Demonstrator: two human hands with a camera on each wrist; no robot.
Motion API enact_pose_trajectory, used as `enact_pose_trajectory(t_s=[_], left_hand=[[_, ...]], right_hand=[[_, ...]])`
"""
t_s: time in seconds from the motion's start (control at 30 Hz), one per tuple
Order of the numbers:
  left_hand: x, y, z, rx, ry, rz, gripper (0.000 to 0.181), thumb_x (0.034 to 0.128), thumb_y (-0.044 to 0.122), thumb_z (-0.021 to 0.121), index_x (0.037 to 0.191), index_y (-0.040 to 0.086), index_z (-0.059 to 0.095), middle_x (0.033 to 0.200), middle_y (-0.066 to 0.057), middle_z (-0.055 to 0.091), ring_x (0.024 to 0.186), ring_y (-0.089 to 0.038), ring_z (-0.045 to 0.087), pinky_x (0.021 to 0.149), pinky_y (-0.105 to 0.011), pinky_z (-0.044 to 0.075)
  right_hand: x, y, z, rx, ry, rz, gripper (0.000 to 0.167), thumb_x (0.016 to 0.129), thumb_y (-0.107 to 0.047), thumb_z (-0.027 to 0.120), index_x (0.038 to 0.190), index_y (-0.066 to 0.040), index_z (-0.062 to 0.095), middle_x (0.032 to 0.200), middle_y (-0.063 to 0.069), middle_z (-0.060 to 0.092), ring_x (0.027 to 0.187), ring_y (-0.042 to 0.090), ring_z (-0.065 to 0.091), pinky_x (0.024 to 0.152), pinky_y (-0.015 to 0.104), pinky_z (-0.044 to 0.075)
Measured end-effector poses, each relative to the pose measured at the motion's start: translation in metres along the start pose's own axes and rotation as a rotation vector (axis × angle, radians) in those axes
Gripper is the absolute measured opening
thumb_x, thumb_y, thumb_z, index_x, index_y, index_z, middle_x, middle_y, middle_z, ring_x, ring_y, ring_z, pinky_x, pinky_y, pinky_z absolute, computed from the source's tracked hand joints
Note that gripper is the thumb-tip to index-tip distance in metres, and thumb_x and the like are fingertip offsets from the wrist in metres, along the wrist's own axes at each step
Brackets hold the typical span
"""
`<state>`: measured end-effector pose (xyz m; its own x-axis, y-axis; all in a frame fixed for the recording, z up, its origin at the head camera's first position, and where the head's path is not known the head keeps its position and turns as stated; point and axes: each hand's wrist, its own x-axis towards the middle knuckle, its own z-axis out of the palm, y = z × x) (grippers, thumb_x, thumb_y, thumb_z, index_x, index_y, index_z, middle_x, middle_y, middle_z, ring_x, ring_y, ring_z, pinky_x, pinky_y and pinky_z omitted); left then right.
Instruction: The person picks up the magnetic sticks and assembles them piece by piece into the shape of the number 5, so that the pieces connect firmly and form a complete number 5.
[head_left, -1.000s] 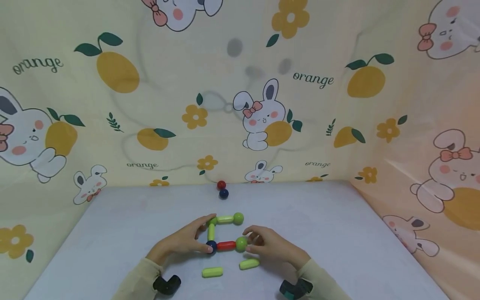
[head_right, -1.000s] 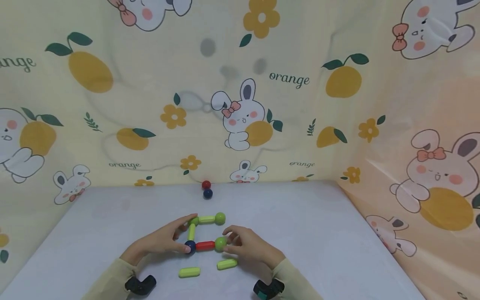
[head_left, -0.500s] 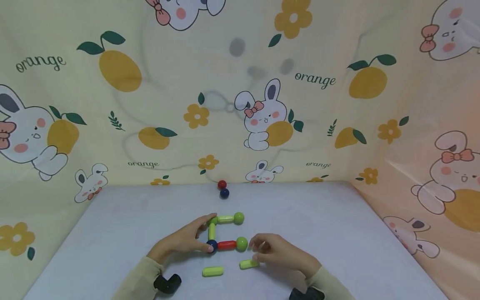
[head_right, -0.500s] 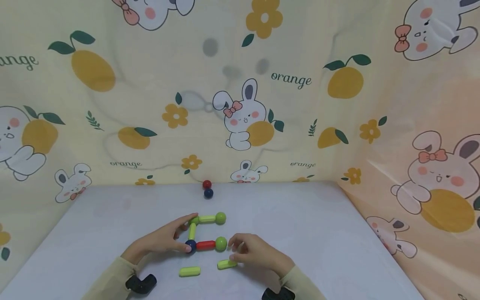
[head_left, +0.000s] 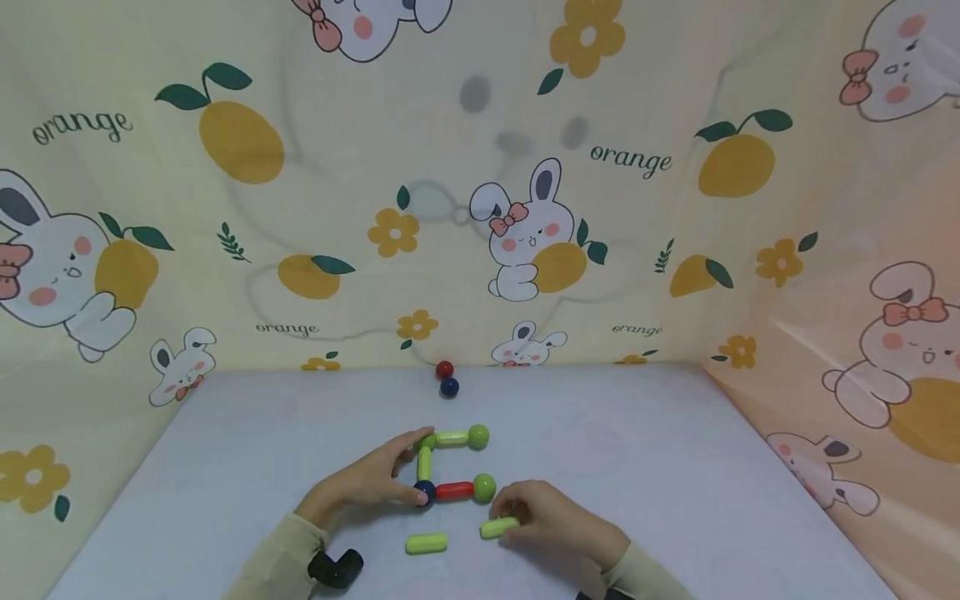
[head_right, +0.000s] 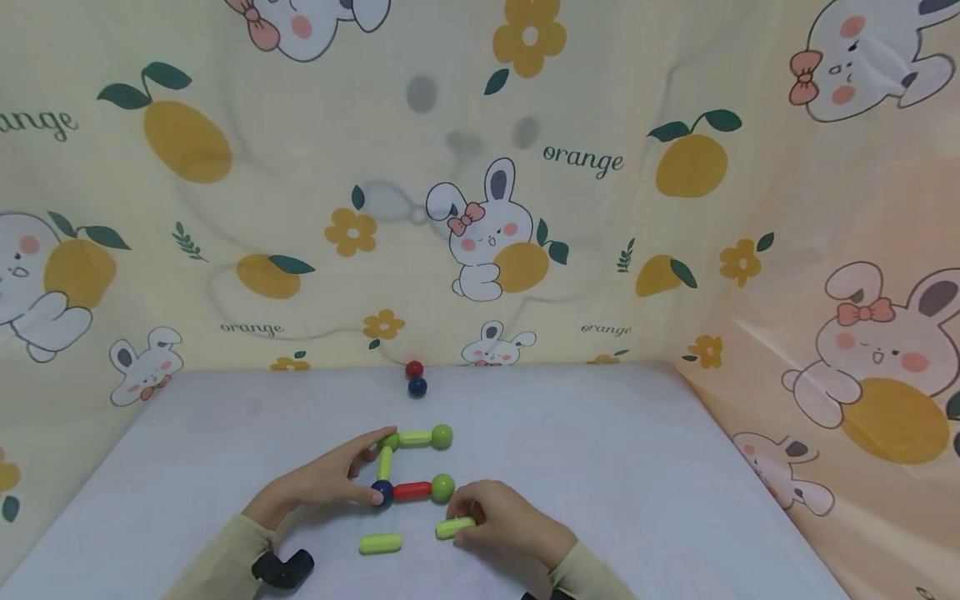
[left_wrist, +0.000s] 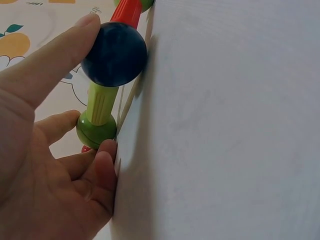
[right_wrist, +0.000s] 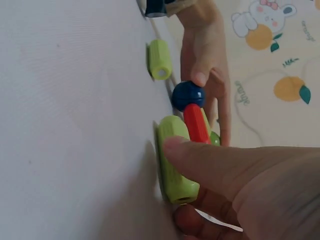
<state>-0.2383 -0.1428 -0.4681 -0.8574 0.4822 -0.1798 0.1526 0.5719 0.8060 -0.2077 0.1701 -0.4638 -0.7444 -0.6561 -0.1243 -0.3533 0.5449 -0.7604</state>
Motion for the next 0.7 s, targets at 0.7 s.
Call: enact_pose_trajectory(t_s=[0.7], left_hand=[[0.0,0.0,0.001,0.002,0.009,0.002,0.1,0.0801,0.033,0.086,0.161,0.023,0.027,0.158,-0.016,0.038,0.132,-0.036,0.048,0.106,-0.058,0.046]], right_hand=[[-0.005,-0.001,-0.013,0.104,-0.092,0.025,0.018,0.09,-0.009,0.073,0.108,-0.014,0.073,0.101,-0.004,0.07,0.082,0.005,0.058,0.073,0.02,0.049]])
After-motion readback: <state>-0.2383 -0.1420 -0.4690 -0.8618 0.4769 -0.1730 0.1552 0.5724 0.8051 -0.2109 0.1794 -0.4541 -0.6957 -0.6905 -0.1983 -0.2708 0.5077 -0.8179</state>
